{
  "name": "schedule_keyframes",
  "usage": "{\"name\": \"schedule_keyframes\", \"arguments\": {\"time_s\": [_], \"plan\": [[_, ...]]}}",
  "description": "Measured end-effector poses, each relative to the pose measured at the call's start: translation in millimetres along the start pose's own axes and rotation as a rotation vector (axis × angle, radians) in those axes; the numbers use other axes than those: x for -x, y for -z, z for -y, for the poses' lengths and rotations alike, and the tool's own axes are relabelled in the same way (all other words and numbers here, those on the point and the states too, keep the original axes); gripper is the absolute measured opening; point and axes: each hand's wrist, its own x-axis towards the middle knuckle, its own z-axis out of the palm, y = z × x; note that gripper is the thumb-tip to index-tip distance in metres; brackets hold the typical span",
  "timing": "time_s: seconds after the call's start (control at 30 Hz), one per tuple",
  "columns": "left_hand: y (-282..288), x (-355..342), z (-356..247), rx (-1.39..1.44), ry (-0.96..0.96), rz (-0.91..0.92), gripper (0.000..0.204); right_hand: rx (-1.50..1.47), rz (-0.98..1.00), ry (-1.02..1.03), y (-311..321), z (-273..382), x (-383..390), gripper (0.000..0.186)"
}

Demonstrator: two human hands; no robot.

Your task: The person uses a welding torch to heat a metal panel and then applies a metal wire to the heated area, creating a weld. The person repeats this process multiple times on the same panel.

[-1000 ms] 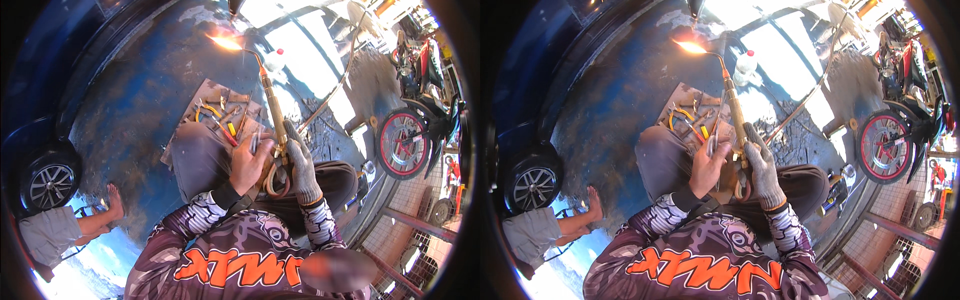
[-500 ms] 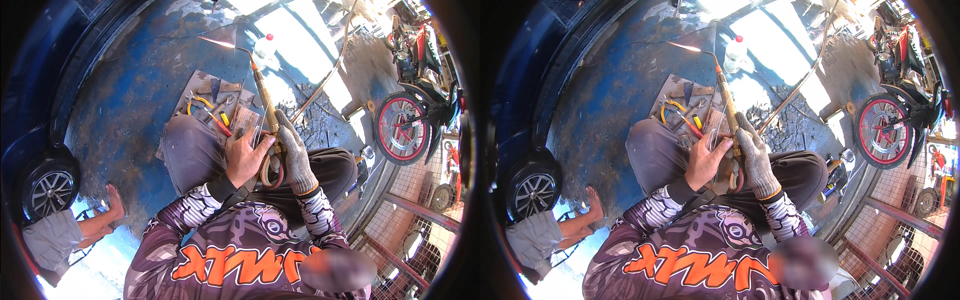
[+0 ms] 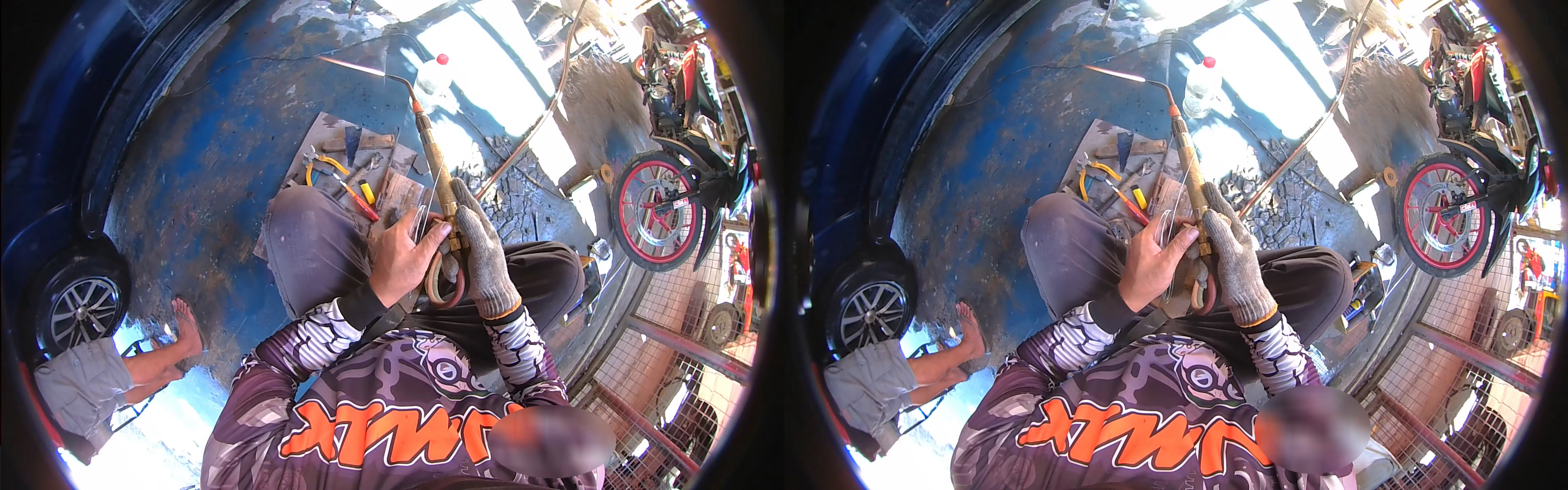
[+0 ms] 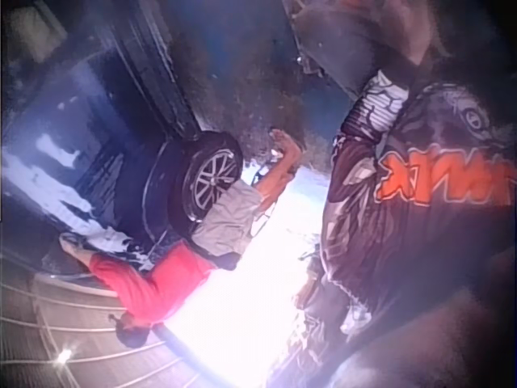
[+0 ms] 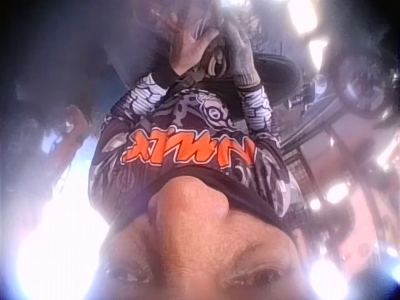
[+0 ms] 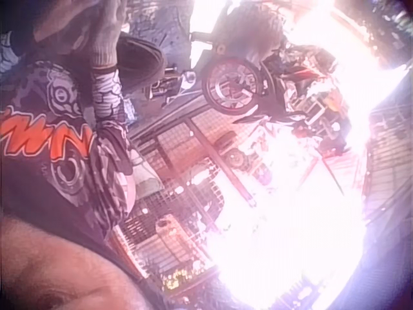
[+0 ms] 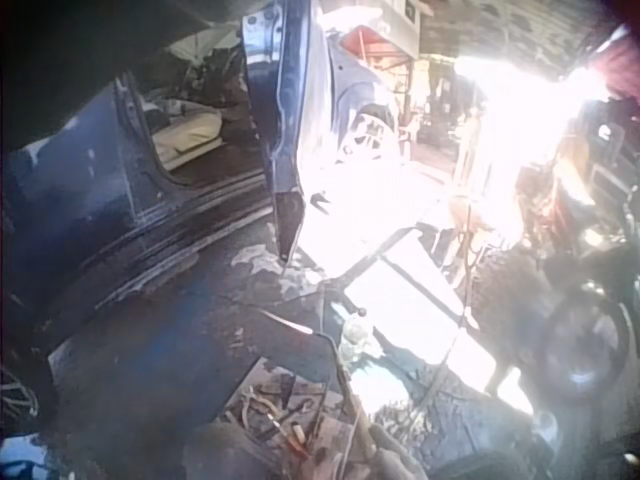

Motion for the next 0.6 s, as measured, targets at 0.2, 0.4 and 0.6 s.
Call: {"name": "schedule_keyframes", "arguments": {"time_s": [0.2,0.4,0.6], "plan": [[0.8,1.1,-5.2,-0.015,-0.013,-0.01,0.041,0.014,-0.013,0.005,-0.5,0.3,-0.5,0.061],[0.9,1.2,-5.3,-0.025,-0.005,-0.009,0.04,0.003,-0.009,0.0,-3.4,3.1,1.7,0.059],[-0.5,0.6,-0.7,-0.027,0.031,-0.001,0.04,-0.04,0.003,-0.014,-6.5,5.5,3.2,0.058]]}}
